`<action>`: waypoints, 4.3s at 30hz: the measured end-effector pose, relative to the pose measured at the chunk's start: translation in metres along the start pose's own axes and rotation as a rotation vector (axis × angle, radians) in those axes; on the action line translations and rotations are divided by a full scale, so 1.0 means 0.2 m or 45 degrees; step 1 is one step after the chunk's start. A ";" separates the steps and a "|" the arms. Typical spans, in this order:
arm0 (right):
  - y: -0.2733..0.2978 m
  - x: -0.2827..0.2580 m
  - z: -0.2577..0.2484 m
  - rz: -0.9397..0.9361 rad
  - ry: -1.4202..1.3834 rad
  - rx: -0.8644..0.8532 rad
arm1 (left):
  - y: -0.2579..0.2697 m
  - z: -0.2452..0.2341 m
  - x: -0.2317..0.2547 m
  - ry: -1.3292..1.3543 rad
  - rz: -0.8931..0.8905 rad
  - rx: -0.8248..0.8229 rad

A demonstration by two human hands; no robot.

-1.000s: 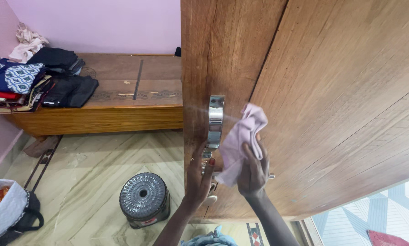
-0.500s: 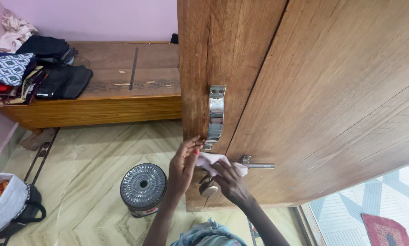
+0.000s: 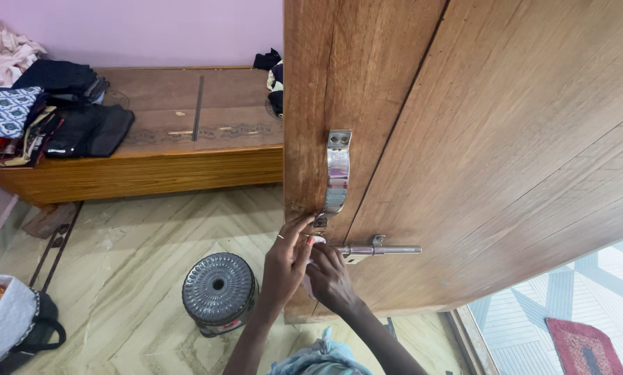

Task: The person wipes a wooden door with a pink cloth, focusing on the handle, latch, and surrounding wood. The person repeatedly wipes the same areas on both sides of the door, including the metal hardware and the wood surface.

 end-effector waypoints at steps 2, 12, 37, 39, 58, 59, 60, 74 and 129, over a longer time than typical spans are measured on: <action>-0.04 -0.01 -0.05 -0.022 -0.033 -0.004 | 0.01 -0.05 -0.02 0.102 0.027 0.079; -0.57 -0.02 -0.26 -0.079 0.563 0.268 | -0.05 -0.17 -0.07 0.535 0.149 0.257; -0.63 -0.01 -0.25 0.690 -0.538 0.972 | -0.48 -0.26 0.19 -0.464 0.915 0.503; -0.62 0.02 -0.26 0.584 -0.481 0.917 | -0.49 -0.20 0.26 -0.633 1.078 0.552; -0.58 0.04 -0.29 0.571 -0.600 0.816 | -0.48 -0.29 0.16 -1.183 1.470 0.214; -0.57 0.04 -0.28 0.603 -0.629 0.813 | -0.49 -0.31 0.16 -1.196 1.509 0.178; -0.56 0.05 -0.28 0.631 -0.656 0.807 | -0.51 -0.32 0.17 -1.231 1.596 0.241; -0.49 0.07 -0.24 0.620 -0.560 0.775 | -0.66 -0.24 0.30 -0.588 1.229 0.264; -0.27 -0.48 -0.53 0.723 -0.312 0.852 | 0.31 0.02 -0.63 0.641 -0.366 -0.373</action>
Point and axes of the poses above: each hand's wrist, its own y-axis away from the middle knuckle, its own z-axis out of the palm, x = y × z, the point moved 3 cm from there along -y, towards the middle knuckle, and after that the axes turned 15 degrees about -z, right-handed, at the moved point
